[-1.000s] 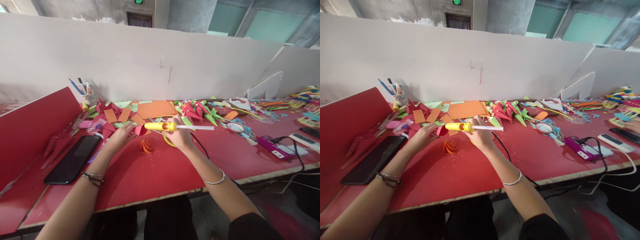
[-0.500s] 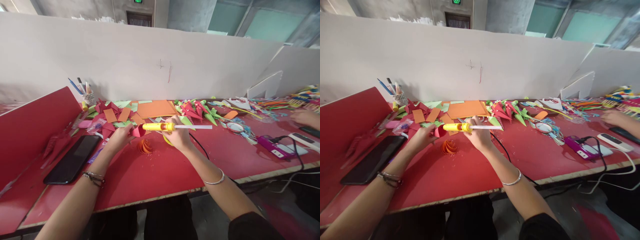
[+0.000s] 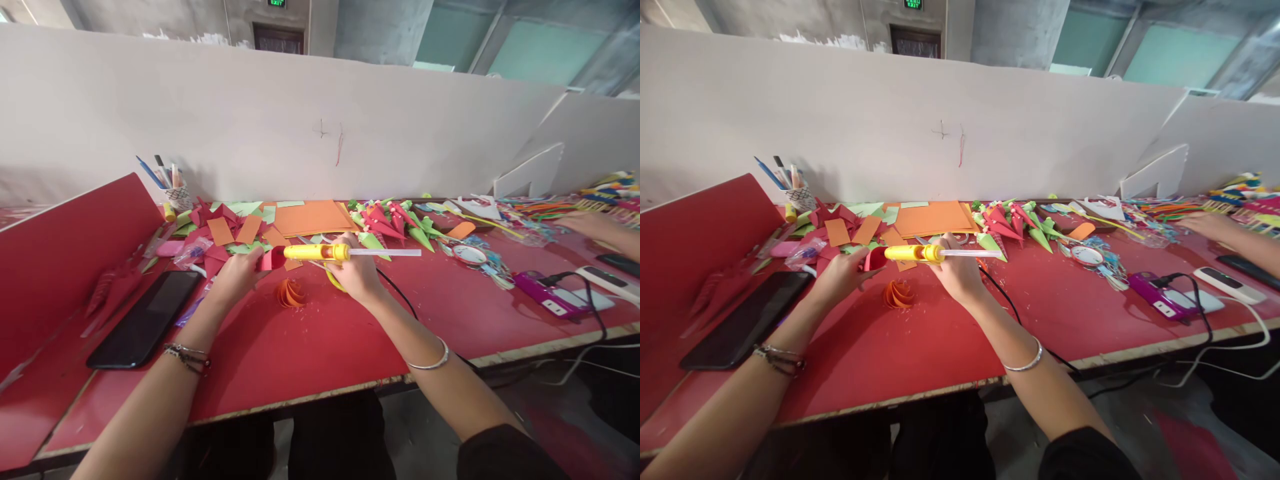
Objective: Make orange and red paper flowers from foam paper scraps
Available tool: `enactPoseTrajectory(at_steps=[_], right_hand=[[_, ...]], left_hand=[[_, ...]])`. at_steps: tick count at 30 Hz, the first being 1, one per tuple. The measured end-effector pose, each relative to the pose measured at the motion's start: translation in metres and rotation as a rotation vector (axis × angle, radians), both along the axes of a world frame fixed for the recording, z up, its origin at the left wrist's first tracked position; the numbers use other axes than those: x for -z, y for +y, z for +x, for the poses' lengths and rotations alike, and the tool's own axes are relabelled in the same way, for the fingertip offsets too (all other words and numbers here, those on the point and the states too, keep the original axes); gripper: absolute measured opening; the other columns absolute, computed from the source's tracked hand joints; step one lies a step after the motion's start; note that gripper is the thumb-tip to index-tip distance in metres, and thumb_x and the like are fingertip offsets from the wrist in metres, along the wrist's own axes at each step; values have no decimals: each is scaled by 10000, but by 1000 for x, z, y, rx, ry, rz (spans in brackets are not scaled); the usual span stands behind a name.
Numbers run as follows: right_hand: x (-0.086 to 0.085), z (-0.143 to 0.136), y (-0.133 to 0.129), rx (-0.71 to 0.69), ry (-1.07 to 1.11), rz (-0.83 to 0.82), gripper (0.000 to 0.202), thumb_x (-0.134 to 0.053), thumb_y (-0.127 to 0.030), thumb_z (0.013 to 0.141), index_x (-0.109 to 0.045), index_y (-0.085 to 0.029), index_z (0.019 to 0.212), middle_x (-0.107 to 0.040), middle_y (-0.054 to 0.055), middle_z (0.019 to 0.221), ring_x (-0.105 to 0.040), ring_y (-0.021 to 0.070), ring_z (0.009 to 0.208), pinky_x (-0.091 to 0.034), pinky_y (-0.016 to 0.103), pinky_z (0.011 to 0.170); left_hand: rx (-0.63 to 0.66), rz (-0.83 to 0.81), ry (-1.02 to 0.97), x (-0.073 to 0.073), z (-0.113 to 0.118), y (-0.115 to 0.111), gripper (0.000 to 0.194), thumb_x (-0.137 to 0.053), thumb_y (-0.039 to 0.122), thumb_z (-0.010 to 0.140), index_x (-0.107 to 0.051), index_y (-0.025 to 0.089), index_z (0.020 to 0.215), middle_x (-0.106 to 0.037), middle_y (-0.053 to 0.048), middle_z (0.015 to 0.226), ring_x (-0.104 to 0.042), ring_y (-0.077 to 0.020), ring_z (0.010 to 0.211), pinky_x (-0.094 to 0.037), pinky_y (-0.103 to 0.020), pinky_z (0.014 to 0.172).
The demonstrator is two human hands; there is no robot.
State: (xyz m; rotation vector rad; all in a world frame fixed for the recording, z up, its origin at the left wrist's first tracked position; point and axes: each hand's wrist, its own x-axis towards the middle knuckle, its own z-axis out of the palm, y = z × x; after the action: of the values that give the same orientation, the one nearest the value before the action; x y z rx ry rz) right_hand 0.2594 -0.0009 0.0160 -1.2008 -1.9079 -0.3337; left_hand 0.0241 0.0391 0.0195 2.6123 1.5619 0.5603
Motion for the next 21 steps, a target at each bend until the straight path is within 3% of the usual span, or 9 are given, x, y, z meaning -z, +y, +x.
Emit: enactPoseTrajectory(at_steps=[11,16,21], right_hand=[[1,-2,0,-23,-1,11,86,-478,-165,772,-404,-200,798,-487,41,803,-526,175,717,-444,278,562],[2,-2,0,-14,-8,19,73,-473,-167,768,-408,-197,785,-490,44,799,-527,176,705,-441,277,554],[2,-3,0,-11,-14,12,72,-471,-175,763,-407,-200,784,-489,40,805,-526,173,717,-443,273,560]], left_hand=[[-19,91,124,0,4,-2,365,-434,469,800,-541,163,969,-516,7,473,-515,-152,431,-281,-212,431],[-33,179,221,5,3,1,415,-368,506,818,-571,150,885,-574,-52,538,-568,-197,530,-269,-236,443],[-47,167,260,5,3,1,420,-364,503,822,-560,154,952,-591,-56,565,-586,-210,568,-274,-240,449]])
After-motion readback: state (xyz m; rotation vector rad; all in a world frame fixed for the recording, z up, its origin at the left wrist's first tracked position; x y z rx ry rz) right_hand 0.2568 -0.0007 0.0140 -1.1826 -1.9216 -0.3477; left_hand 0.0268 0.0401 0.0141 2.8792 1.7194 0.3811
